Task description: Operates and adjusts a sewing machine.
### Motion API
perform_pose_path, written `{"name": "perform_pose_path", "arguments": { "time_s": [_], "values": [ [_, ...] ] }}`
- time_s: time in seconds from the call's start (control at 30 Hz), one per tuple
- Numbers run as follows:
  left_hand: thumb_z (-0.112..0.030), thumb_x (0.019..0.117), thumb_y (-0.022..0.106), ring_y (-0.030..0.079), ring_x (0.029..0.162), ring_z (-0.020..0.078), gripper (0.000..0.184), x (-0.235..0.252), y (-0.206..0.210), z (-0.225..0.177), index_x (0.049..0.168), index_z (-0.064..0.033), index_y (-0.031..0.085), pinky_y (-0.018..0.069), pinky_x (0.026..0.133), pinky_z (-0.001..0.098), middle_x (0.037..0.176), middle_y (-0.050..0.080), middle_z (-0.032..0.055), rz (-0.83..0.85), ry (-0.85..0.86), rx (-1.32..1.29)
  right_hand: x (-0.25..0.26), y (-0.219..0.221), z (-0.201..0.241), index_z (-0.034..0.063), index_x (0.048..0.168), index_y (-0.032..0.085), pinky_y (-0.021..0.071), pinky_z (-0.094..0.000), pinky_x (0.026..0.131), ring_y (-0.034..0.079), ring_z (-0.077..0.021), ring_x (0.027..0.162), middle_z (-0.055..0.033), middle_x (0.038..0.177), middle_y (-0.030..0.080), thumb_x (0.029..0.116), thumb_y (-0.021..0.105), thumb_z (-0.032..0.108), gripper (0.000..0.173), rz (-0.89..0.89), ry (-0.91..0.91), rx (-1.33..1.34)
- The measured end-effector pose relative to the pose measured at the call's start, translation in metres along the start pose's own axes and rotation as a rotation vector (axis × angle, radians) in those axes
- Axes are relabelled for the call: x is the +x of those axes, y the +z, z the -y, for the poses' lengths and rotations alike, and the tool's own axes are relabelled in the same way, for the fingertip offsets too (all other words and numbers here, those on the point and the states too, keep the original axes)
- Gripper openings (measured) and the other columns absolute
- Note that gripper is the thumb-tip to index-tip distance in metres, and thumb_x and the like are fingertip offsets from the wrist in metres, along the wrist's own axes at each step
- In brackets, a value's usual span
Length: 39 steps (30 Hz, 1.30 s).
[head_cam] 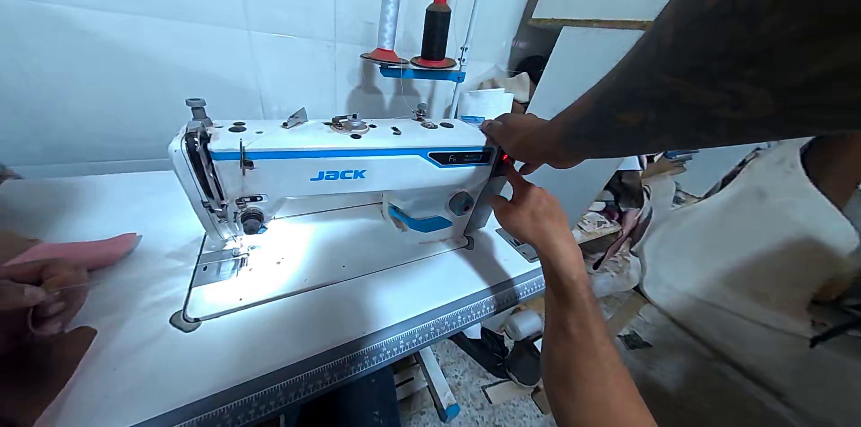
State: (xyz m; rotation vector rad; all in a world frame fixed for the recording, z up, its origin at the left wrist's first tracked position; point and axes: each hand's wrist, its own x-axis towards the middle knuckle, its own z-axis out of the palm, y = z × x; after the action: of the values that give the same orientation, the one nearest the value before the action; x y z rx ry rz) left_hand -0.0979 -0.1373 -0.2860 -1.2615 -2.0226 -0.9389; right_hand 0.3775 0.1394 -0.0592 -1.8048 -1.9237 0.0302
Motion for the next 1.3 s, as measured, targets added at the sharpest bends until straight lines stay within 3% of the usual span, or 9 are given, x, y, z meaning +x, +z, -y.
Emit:
{"name": "perform_pose_path", "arguments": {
  "time_s": [0.07, 0.17, 0.27, 0.5, 0.73, 0.87, 1.13, 1.23, 1.3],
  "values": [
    [-0.032, 0.1077, 0.045, 0.054, 0.137, 0.023, 0.036, -0.001, 0.002, 0.01, 0.129, -0.0134, 0.066, 0.0379, 0.118, 0.0388, 0.137, 0.064, 0.0092, -0.022, 0.042, -0.018, -0.003, -0.005, -0.004, 0.0206, 0.153, 0.049, 0.0475, -0.0703, 0.07, 0.067, -0.0494, 0.087, -0.0268, 0.094, 0.07, 0.0986, 0.059, 0.035, 0.057, -0.011, -0.011, -0.009],
    [-0.023, 0.1027, 0.044, 0.06, 0.125, 0.041, 0.039, -0.009, -0.028, 0.012, 0.114, 0.0057, 0.067, 0.0436, 0.111, 0.0477, 0.123, 0.066, 0.0286, -0.139, 0.125, -0.024, -0.003, -0.003, -0.009, 0.0194, 0.145, 0.058, 0.046, -0.0762, 0.071, 0.065, -0.0556, 0.089, -0.0318, 0.098, 0.069, 0.1005, 0.061, 0.036, 0.048, -0.033, -0.058, -0.012],
    [-0.028, 0.1024, 0.044, 0.061, 0.125, 0.0388, 0.042, -0.017, -0.046, 0.008, 0.115, 0.002, 0.071, 0.0465, 0.109, 0.0524, 0.126, 0.067, 0.0239, -0.141, 0.063, -0.018, 0.002, 0.005, -0.014, 0.0203, 0.145, 0.056, 0.0429, -0.0805, 0.07, 0.062, -0.0623, 0.092, -0.0382, 0.101, 0.065, 0.1022, 0.059, 0.034, 0.045, -0.054, -0.098, 0.003],
    [-0.032, 0.1055, 0.041, 0.06, 0.128, 0.0291, 0.043, -0.007, -0.043, 0.008, 0.115, -0.0054, 0.073, 0.0457, 0.111, 0.0446, 0.127, 0.069, 0.0146, -0.089, 0.03, -0.021, 0.018, 0.022, -0.029, 0.0125, 0.154, 0.045, 0.0389, -0.085, 0.076, 0.058, -0.0678, 0.1, -0.0451, 0.11, 0.06, 0.1016, 0.056, 0.022, 0.055, -0.113, -0.134, 0.102],
    [-0.032, 0.1051, 0.042, 0.063, 0.124, 0.0274, 0.042, -0.005, -0.038, 0.011, 0.112, -0.0058, 0.074, 0.0466, 0.109, 0.0419, 0.123, 0.071, 0.0145, -0.114, 0.033, -0.009, 0.029, 0.032, -0.042, 0.0192, 0.161, 0.034, 0.0395, -0.084, 0.078, 0.059, -0.0656, 0.102, -0.0412, 0.112, 0.062, 0.0996, 0.055, 0.025, 0.065, -0.086, -0.1, 0.157],
    [-0.031, 0.1053, 0.043, 0.065, 0.121, 0.0298, 0.042, -0.006, -0.047, 0.001, 0.111, -0.0042, 0.075, 0.048, 0.108, 0.0444, 0.12, 0.072, 0.016, -0.128, 0.023, -0.018, 0.037, 0.043, -0.052, 0.0166, 0.159, 0.037, 0.0403, -0.0833, 0.078, 0.059, -0.0649, 0.101, -0.0418, 0.113, 0.061, 0.0973, 0.055, 0.022, 0.065, -0.106, -0.112, 0.219],
    [-0.026, 0.1034, 0.046, 0.066, 0.117, 0.031, 0.038, -0.003, -0.054, -0.007, 0.108, -0.0036, 0.076, 0.0496, 0.106, 0.0459, 0.116, 0.073, 0.0156, -0.137, 0.029, -0.068, 0.038, 0.049, -0.055, 0.0121, 0.161, 0.031, 0.0373, -0.079, 0.099, 0.05, -0.0569, 0.129, -0.0347, 0.145, 0.049, 0.0981, 0.053, 0.015, 0.067, -0.096, -0.167, 0.329],
    [-0.027, 0.1035, 0.046, 0.065, 0.12, 0.0328, 0.039, -0.006, -0.058, -0.008, 0.11, -0.0019, 0.075, 0.0499, 0.106, 0.0479, 0.119, 0.072, 0.0166, -0.115, 0.029, -0.057, 0.041, 0.049, -0.054, 0.0085, 0.156, 0.04, 0.0434, -0.0776, 0.091, 0.059, -0.0553, 0.117, -0.0354, 0.131, 0.058, 0.0958, 0.053, 0.013, 0.062, -0.108, -0.184, 0.315],
    [-0.027, 0.1038, 0.046, 0.064, 0.123, 0.0338, 0.04, -0.009, -0.059, -0.008, 0.111, -0.0005, 0.075, 0.0491, 0.108, 0.0487, 0.123, 0.071, 0.0177, -0.102, 0.021, -0.05, 0.044, 0.05, -0.053, 0.0078, 0.156, 0.038, 0.0443, -0.0747, 0.094, 0.058, -0.0515, 0.12, -0.0329, 0.135, 0.056, 0.0985, 0.052, 0.01, 0.06, -0.07, -0.165, 0.335]
  ]
}}
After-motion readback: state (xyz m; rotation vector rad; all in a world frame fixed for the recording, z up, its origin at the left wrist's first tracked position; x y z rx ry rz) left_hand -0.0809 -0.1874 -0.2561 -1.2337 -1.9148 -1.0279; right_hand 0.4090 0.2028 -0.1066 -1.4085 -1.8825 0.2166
